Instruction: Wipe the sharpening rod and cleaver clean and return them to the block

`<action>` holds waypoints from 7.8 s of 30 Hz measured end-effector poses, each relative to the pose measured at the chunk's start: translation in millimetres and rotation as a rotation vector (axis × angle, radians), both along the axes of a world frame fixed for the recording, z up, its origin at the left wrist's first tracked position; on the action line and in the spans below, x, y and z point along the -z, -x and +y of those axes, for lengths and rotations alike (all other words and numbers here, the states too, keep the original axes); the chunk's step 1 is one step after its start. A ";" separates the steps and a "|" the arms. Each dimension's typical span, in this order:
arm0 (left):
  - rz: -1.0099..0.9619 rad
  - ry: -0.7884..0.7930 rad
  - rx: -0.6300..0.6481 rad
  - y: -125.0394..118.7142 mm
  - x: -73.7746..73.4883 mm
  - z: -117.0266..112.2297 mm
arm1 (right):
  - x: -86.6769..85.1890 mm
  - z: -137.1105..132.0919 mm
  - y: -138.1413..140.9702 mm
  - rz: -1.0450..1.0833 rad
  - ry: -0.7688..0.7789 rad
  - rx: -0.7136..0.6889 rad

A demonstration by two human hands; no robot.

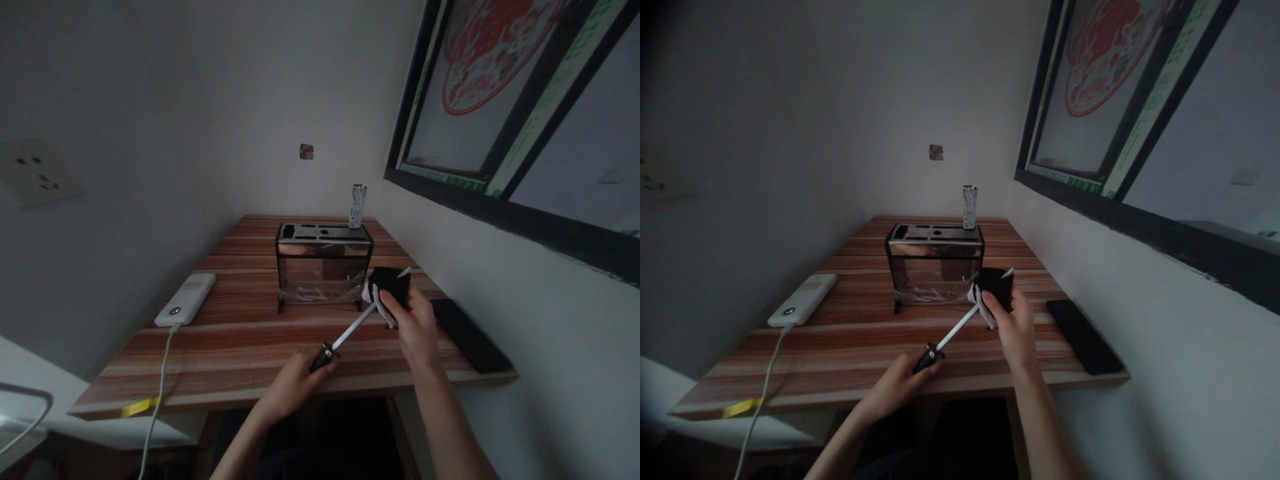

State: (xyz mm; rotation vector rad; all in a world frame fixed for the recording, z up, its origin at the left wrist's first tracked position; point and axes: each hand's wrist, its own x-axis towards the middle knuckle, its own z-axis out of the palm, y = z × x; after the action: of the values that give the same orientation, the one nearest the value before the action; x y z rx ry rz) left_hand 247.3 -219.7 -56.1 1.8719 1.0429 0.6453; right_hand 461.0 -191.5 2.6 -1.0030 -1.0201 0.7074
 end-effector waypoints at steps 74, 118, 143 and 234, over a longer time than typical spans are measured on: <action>0.014 -0.106 -0.061 2.1 9.3 -1.2 | 56.9 -46.0 69.6 -0.014 0.224 -0.217; 0.193 -0.160 -0.107 -5.3 2.6 1.7 | 33.6 -28.0 46.4 0.019 0.169 -0.153; 0.211 -0.147 -0.146 -6.3 0.6 -2.3 | -21.0 6.6 -8.1 0.193 -0.096 0.147; 0.253 -0.163 -0.181 -8.5 3.6 -2.6 | -3.3 5.9 -12.8 0.019 -0.096 0.289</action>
State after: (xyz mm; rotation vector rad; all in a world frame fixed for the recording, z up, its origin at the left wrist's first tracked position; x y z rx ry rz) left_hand 255.8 -222.3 -59.8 2.0548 1.3702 0.6235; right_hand 473.7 -185.6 5.9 -1.0319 -0.8617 0.4256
